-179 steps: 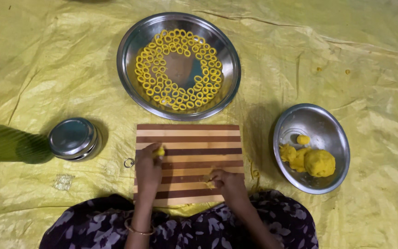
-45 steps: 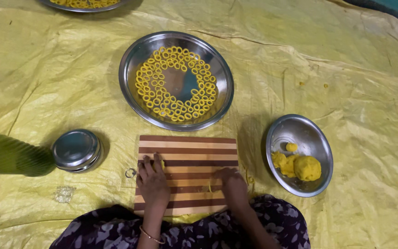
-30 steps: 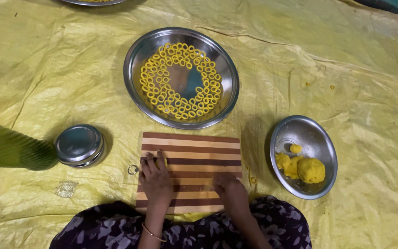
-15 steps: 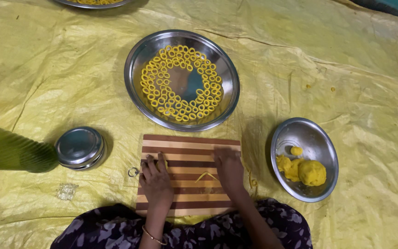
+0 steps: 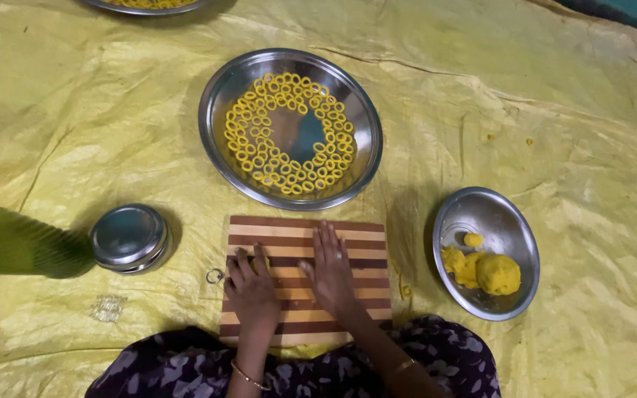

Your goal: The person rolls small pieces of yellow dough into thin ropes on a wooden board, then shapes them into rings and places them into a metal tray. The process is repeated with multiple pieces of dough taken from a bowl.

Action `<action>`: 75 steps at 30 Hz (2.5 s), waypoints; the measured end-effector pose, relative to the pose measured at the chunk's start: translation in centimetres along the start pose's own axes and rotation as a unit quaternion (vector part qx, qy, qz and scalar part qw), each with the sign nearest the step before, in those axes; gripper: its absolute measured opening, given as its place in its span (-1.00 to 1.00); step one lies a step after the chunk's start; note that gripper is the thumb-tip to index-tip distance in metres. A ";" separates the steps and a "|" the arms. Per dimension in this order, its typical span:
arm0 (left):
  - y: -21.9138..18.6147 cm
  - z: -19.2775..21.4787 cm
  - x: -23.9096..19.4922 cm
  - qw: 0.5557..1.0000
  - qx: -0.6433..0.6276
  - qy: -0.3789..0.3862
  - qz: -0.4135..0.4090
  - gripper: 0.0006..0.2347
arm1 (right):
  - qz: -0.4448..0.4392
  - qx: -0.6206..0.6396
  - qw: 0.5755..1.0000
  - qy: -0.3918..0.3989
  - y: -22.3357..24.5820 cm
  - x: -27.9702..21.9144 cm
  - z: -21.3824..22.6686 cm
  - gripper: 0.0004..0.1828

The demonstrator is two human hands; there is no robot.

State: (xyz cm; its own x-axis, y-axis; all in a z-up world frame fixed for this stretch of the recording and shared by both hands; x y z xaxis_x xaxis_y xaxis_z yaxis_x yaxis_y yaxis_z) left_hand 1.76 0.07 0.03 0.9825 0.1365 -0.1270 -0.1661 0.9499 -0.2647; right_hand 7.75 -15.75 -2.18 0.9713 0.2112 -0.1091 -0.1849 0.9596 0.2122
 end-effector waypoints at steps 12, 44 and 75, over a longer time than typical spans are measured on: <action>-0.1 0.6 -0.7 1.000 -0.004 -0.027 -0.009 -0.24 | -0.041 0.002 0.994 -0.098 -0.7 -3.9 -1.5 -0.19; 0.1 0.6 -0.4 0.999 -0.003 0.053 -0.007 -0.17 | -0.162 -0.024 0.968 -0.192 -4.8 4.7 -1.8 -0.23; -0.5 2.1 -2.3 0.945 -0.306 -0.115 -0.016 -0.59 | -0.108 0.256 0.948 -0.153 -4.3 -13.1 3.3 -0.74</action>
State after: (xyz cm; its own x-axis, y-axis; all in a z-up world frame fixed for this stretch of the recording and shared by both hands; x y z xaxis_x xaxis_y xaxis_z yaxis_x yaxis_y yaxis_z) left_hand -0.22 -0.12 2.41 0.9682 0.2357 0.0833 -0.0852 0.6243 -0.7765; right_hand -3.66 -23.20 1.52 0.9906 -0.1190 0.0674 0.0436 0.7415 0.6695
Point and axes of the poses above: each hand's wrist, its own x-axis towards the middle knuckle, its own z-axis out of the back of the hand, y = z × x, the point moved 1 cm from there along x, towards the middle knuckle, and after that the axes turned 13 degrees about -z, right-handed, at the moved point
